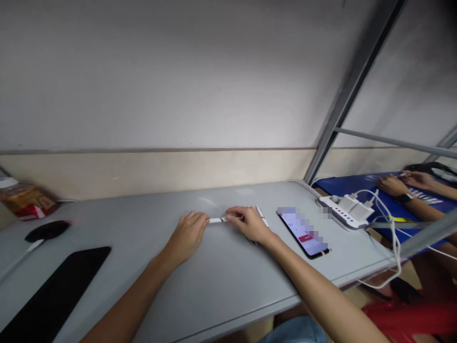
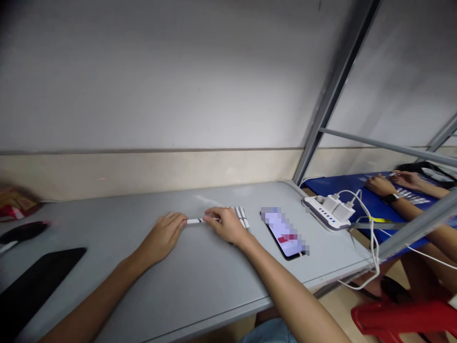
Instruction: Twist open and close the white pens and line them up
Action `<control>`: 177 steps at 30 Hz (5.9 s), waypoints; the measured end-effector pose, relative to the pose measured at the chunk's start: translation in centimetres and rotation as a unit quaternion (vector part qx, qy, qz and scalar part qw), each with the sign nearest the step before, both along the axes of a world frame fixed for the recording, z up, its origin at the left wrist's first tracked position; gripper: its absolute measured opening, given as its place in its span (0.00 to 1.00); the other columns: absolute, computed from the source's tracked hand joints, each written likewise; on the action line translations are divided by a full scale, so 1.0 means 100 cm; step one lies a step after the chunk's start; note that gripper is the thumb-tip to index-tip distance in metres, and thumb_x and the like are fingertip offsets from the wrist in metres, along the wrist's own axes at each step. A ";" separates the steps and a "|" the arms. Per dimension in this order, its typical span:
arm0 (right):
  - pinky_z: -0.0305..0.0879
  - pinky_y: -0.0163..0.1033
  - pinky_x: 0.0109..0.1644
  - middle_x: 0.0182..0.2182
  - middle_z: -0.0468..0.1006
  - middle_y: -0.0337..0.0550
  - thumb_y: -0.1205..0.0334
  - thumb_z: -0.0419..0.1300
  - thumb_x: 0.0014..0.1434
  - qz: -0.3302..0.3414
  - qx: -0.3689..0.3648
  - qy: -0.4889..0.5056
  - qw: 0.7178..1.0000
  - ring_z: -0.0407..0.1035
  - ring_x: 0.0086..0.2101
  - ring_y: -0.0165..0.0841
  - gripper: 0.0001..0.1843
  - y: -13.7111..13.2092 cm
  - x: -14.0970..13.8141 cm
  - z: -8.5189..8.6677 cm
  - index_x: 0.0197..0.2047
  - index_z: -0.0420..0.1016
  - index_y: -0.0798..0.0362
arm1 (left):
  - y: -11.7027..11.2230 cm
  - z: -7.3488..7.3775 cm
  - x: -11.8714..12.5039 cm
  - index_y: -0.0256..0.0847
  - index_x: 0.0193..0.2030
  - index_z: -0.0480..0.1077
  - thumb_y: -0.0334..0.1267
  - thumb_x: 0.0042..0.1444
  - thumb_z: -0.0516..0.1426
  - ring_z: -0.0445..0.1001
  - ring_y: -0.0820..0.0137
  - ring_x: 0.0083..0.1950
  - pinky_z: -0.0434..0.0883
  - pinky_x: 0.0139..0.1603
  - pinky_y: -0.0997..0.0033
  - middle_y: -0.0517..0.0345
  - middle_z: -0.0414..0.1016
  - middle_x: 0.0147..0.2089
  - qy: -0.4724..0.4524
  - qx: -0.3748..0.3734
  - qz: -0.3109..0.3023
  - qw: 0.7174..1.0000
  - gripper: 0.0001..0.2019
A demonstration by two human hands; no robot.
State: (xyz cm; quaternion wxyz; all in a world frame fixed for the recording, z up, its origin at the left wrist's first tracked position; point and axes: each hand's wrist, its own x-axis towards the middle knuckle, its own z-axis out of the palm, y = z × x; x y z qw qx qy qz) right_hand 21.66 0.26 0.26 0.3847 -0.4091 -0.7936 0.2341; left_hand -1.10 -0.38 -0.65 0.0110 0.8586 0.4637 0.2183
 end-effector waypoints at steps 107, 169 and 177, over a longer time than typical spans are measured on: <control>0.55 0.32 0.28 0.19 0.65 0.34 0.52 0.51 0.65 0.037 -0.078 0.006 0.996 0.58 0.21 0.26 0.19 0.005 0.011 0.000 0.29 0.73 0.54 | -0.004 0.009 0.001 0.42 0.43 0.68 0.40 0.67 0.43 0.65 0.65 0.43 0.64 0.47 0.64 0.56 0.72 0.40 -0.067 -0.018 -0.034 0.997 0.14; 0.50 0.33 0.30 0.21 0.67 0.37 0.49 0.52 0.65 -0.004 0.018 -0.030 0.999 0.57 0.23 0.27 0.19 -0.004 0.001 -0.004 0.31 0.73 0.54 | 0.000 0.003 -0.003 0.42 0.29 0.64 0.30 0.59 0.44 0.68 0.69 0.33 0.64 0.37 0.70 0.60 0.69 0.30 -0.102 -0.062 0.000 0.993 0.11; 0.66 0.36 0.36 0.30 0.72 0.40 0.48 0.61 0.56 0.074 -0.265 0.428 0.861 0.68 0.32 0.31 0.16 0.007 -0.002 -0.001 0.36 0.72 0.53 | -0.010 0.016 0.004 0.44 0.47 0.70 0.42 0.66 0.45 0.71 0.67 0.47 0.67 0.50 0.66 0.57 0.75 0.45 -0.151 -0.073 -0.050 0.985 0.15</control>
